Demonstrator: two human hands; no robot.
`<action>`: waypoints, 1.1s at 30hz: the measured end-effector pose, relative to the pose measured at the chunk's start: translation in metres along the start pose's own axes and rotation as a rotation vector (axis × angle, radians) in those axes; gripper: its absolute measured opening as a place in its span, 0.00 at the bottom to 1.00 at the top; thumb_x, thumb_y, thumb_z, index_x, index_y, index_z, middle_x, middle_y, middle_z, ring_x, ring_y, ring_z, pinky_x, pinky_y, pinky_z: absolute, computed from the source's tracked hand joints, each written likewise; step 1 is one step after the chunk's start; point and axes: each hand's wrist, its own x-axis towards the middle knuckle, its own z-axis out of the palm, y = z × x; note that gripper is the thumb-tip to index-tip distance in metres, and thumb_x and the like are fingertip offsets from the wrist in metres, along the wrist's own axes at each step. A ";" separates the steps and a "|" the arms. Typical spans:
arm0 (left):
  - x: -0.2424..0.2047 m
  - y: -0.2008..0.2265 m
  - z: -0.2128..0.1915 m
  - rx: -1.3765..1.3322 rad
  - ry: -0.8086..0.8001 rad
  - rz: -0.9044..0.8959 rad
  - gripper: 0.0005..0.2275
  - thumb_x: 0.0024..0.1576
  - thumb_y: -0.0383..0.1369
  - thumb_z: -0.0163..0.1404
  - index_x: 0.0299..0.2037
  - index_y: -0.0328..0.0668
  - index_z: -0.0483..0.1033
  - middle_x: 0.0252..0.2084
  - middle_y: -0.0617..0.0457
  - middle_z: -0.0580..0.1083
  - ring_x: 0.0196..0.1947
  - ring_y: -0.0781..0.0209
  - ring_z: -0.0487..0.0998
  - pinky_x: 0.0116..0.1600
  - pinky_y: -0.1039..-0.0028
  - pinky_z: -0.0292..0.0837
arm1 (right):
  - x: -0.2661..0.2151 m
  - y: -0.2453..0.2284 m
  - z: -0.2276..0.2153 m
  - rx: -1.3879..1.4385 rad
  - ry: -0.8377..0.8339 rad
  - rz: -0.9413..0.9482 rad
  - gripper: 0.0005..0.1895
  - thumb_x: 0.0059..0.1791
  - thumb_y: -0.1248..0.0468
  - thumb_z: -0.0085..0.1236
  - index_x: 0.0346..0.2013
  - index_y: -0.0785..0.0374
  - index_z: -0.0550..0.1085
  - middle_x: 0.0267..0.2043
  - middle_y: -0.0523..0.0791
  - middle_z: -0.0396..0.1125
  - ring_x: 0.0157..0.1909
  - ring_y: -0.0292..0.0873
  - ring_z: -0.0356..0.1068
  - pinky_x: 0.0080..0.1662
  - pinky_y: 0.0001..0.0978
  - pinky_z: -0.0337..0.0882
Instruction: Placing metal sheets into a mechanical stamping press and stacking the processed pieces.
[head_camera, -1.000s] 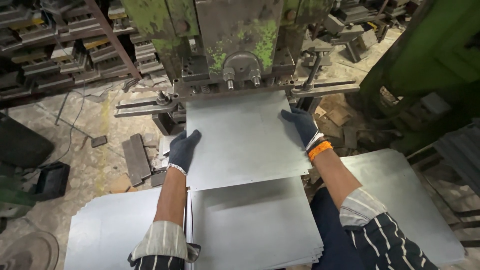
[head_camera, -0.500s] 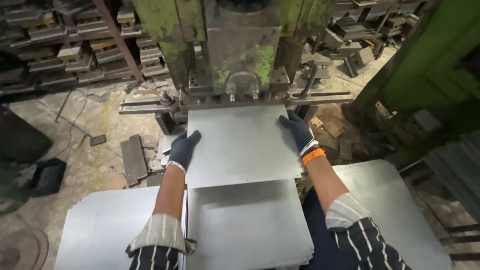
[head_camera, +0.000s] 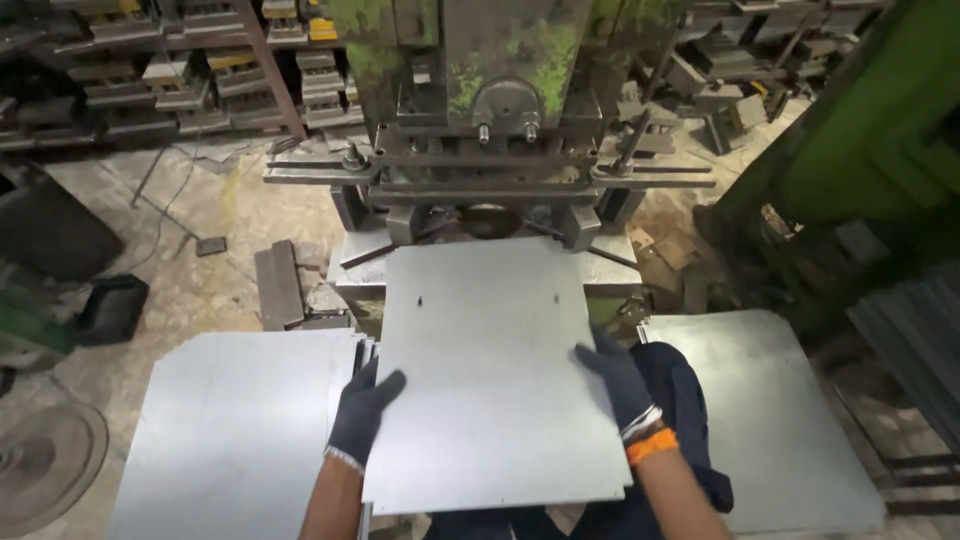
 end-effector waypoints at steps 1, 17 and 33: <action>-0.003 -0.007 0.000 -0.003 0.006 -0.002 0.29 0.51 0.31 0.56 0.65 0.34 0.68 0.63 0.37 0.73 0.64 0.44 0.73 0.69 0.59 0.65 | -0.015 -0.013 0.007 -0.002 -0.006 0.002 0.36 0.44 0.72 0.57 0.68 0.69 0.65 0.64 0.51 0.68 0.56 0.44 0.68 0.58 0.30 0.65; 0.007 -0.020 -0.004 -0.087 0.032 -0.030 0.28 0.53 0.29 0.55 0.66 0.30 0.66 0.61 0.35 0.73 0.61 0.44 0.74 0.68 0.62 0.66 | -0.020 -0.030 0.021 -0.048 -0.006 0.093 0.31 0.46 0.68 0.56 0.64 0.73 0.68 0.57 0.53 0.71 0.52 0.44 0.68 0.55 0.29 0.65; -0.010 0.023 0.007 0.447 0.101 0.085 0.30 0.55 0.54 0.52 0.62 0.44 0.74 0.60 0.46 0.75 0.67 0.51 0.70 0.69 0.59 0.65 | 0.076 0.020 -0.017 -0.446 0.135 -0.072 0.32 0.36 0.63 0.77 0.54 0.59 0.78 0.44 0.51 0.75 0.41 0.45 0.76 0.44 0.37 0.76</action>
